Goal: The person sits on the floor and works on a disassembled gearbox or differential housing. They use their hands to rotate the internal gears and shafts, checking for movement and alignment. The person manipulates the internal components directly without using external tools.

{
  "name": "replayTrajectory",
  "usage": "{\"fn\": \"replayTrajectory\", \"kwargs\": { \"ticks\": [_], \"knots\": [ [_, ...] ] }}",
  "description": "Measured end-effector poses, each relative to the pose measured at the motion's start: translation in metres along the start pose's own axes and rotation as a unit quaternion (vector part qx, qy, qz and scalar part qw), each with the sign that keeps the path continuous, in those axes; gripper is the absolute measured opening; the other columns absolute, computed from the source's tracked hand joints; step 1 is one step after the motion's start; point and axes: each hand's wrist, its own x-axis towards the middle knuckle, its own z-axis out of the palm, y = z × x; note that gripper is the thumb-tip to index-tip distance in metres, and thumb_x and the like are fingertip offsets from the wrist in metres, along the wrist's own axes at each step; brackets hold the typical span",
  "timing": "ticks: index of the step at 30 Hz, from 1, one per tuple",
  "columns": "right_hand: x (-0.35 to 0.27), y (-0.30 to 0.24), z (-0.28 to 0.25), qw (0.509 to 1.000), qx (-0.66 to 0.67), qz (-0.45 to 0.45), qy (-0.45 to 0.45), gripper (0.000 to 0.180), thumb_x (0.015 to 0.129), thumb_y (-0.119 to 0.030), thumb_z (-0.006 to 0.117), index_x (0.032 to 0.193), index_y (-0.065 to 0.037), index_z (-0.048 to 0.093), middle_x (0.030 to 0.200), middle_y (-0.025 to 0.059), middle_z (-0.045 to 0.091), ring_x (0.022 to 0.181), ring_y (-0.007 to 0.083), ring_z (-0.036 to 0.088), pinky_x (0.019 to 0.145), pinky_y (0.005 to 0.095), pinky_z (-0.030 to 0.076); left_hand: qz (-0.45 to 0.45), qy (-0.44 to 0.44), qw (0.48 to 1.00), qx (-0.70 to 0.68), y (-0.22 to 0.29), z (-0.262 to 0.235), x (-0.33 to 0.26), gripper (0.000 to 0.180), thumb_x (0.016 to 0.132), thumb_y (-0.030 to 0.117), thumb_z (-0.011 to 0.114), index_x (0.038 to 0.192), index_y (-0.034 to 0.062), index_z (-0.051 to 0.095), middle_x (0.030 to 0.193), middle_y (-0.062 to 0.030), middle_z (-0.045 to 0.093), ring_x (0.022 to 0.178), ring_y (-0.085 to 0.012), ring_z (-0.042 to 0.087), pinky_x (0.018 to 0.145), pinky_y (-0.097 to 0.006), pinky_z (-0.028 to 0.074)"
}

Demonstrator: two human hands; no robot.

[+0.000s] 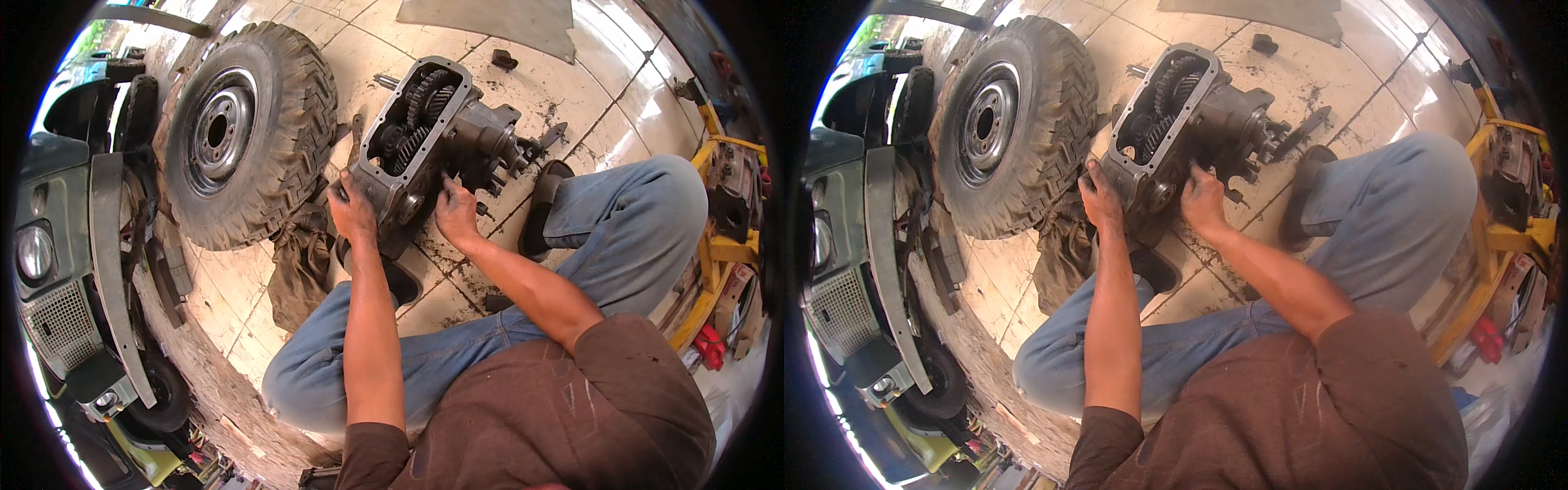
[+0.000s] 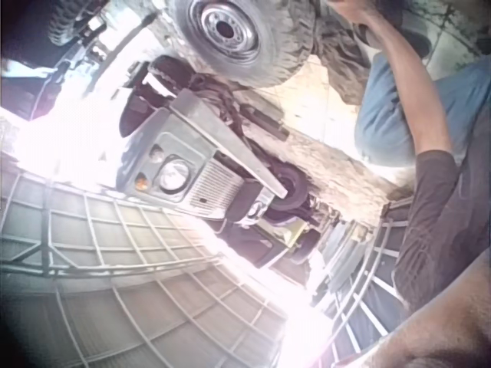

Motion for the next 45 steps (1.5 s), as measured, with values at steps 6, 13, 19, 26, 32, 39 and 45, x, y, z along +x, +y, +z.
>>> {"fn": "replayTrajectory", "kwargs": {
  "ticks": [6,13,19,26,32,39,45],
  "knots": [
    [0.002,-0.004,-0.003,1.0,-0.018,-0.007,-0.006,0.037,0.092,-0.001,0.055,0.127,0.009,0.062,0.096,0.0332,0.066,0.093,0.0458,0.067,0.079,0.0429,0.053,-0.003,-0.005,1.0,0.006,-0.003,0.004,0.002,0.086,0.093,0.075,0.042,0.134,0.0002,0.055,0.124,-0.0267,0.064,0.117,-0.0449,0.06,0.098,-0.05,0.044],
    [0.006,0.001,-0.004,0.997,-0.062,0.001,-0.036,0.036,0.095,-0.004,0.055,0.129,0.005,0.062,0.105,0.0322,0.067,0.098,0.0368,0.071,0.082,0.037,0.053,0.01,-0.007,1.0,0.009,-0.018,0.008,0.01,0.09,0.093,0.076,0.041,0.137,-0.0015,0.053,0.129,-0.0285,0.062,0.12,-0.0462,0.058,0.1,-0.05,0.043],
    [0.0,-0.005,-0.003,0.998,0.018,-0.056,0.021,0.038,0.092,-0.002,0.055,0.128,0.008,0.061,0.101,0.0345,0.065,0.097,0.0474,0.066,0.082,0.0435,0.053,-0.004,-0.001,1.0,0.027,-0.011,0.005,0.002,0.083,0.093,0.076,0.041,0.126,0.0014,0.058,0.121,-0.0264,0.065,0.113,-0.0455,0.061,0.095,-0.05,0.045],
    [0.011,-0.015,-0.01,1.0,-0.008,0.009,-0.013,0.037,0.096,-0.004,0.053,0.13,0.007,0.061,0.113,0.0317,0.065,0.107,0.04,0.066,0.092,0.0378,0.051,0.005,-0.023,1.0,-0.003,-0.006,0.002,0.002,0.079,0.093,0.075,0.042,0.121,0.0036,0.06,0.113,-0.0222,0.068,0.107,-0.0428,0.063,0.092,-0.049,0.046],
    [0.007,-0.004,-0.002,0.996,0.005,-0.082,0.032,0.038,0.092,-0.001,0.053,0.129,0.009,0.06,0.103,0.0317,0.065,0.096,0.0445,0.066,0.085,0.0438,0.051,0.009,-0.018,1.0,-0.005,-0.005,0.003,0.004,0.079,0.093,0.075,0.043,0.12,0.0034,0.06,0.113,-0.0218,0.068,0.106,-0.0424,0.063,0.091,-0.049,0.046],
    [0.019,-0.007,-0.013,0.999,-0.018,-0.044,-0.003,0.039,0.091,0.002,0.055,0.13,0.009,0.059,0.113,0.0339,0.065,0.107,0.0442,0.067,0.094,0.0386,0.052,0.023,-0.024,0.999,-0.011,-0.012,0.007,0.007,0.082,0.093,0.077,0.041,0.121,0.0021,0.058,0.113,-0.0248,0.066,0.107,-0.0446,0.062,0.092,-0.05,0.045],
    [0.008,-0.001,-0.02,0.996,-0.021,-0.089,0.004,0.042,0.091,0.002,0.057,0.133,0.006,0.059,0.104,0.0339,0.064,0.091,0.042,0.069,0.084,0.0404,0.053,0.007,-0.024,1.0,0.009,-0.01,0.003,0.007,0.083,0.092,0.076,0.041,0.124,0.0016,0.058,0.118,-0.0267,0.065,0.111,-0.0468,0.061,0.094,-0.051,0.044]
  ]
}}
